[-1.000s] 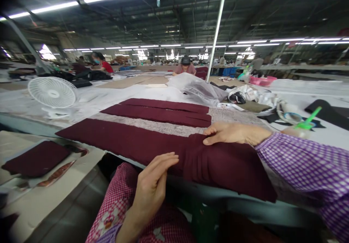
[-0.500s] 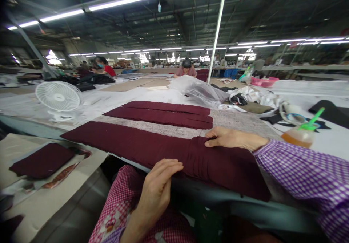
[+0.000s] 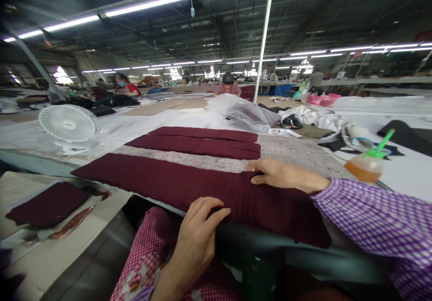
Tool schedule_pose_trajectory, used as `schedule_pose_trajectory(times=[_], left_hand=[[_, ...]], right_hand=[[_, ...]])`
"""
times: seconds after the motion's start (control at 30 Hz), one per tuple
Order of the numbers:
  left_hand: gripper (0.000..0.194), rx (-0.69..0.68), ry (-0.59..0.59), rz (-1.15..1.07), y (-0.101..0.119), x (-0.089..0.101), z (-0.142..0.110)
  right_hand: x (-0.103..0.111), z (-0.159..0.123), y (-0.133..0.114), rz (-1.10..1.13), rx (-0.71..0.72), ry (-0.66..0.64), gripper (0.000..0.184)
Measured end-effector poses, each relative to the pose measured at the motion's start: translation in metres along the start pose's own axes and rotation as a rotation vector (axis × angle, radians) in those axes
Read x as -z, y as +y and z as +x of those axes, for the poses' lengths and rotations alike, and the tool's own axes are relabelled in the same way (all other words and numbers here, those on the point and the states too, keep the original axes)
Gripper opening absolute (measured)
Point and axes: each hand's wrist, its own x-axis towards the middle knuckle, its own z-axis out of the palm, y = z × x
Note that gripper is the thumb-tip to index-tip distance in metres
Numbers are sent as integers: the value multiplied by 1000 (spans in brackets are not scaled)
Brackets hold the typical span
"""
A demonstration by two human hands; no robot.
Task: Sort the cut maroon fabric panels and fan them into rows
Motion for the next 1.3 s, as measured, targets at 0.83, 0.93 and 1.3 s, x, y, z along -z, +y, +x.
schedule_pose_trajectory(times=[0.83,0.93,1.3], left_hand=[[36,36,-170,287,23,-9,11],[44,20,-178,307,24,-11,11],[48,-9,-138,391,26,-19,11]], right_hand=[[22,45,-11,-238,213,-394,25],[22,44,-10,-234,232,-392,31],[18,48,1,-259,268,-364,28]])
